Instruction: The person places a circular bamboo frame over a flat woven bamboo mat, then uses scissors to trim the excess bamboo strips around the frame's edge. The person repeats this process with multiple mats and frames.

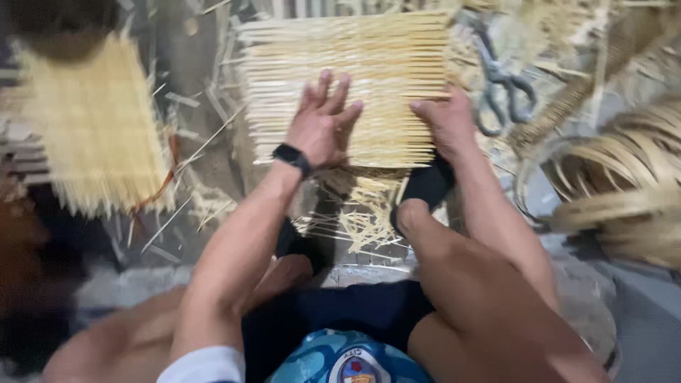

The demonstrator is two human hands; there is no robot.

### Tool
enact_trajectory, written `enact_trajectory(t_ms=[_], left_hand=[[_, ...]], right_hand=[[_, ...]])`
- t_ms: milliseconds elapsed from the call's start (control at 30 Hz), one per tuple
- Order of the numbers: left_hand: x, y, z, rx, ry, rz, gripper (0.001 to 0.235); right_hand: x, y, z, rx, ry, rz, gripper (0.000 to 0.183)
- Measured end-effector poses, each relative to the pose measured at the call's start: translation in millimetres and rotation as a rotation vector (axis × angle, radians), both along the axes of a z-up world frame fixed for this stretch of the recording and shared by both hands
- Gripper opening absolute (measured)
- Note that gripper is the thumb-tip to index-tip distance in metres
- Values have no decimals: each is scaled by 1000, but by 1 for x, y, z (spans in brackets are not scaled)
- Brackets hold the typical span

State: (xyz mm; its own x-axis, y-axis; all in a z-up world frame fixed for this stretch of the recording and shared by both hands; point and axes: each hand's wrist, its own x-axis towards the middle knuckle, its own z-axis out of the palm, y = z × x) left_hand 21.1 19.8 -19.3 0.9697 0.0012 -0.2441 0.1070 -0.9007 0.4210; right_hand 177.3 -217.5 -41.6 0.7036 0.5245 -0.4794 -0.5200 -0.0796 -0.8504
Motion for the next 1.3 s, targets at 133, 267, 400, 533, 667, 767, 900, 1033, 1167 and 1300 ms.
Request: enact_trajectory(t_ms=[133, 267, 400, 533, 667, 767, 900, 1033, 1167, 1300], left_hand=[[5, 8, 1, -54, 104, -49, 103], [4, 9, 15, -40, 50, -60, 108], [7, 5, 21, 37, 51, -79, 108], [7, 6, 20, 48, 22, -71, 106], [6, 8, 16, 35, 4, -67, 105], [6, 8, 12, 33, -5, -54, 104], [3, 9, 9, 0, -22, -31, 104], [1, 10, 3, -19, -40, -22, 104], [1, 13, -1, -30, -45, -27, 105], [1, 13, -3, -21, -46, -34, 105]], right_hand=[[3, -33, 3, -294, -257, -146, 46], [1, -141, 45, -473, -743, -293, 29], [5, -292, 110, -1048, -783, -746, 35], [26, -467, 156, -1298, -1084, -912, 53], [63, -607, 180, -1763, -1067, -843, 93], [82, -651, 187, -1587, -743, -640, 97], [100, -641, 185, -1183, -669, -550, 83], [107, -607, 207, -1442, -611, -261, 52], [111, -567, 241, -1544, -658, -121, 56], [95, -507, 256, -1664, -674, -67, 61]])
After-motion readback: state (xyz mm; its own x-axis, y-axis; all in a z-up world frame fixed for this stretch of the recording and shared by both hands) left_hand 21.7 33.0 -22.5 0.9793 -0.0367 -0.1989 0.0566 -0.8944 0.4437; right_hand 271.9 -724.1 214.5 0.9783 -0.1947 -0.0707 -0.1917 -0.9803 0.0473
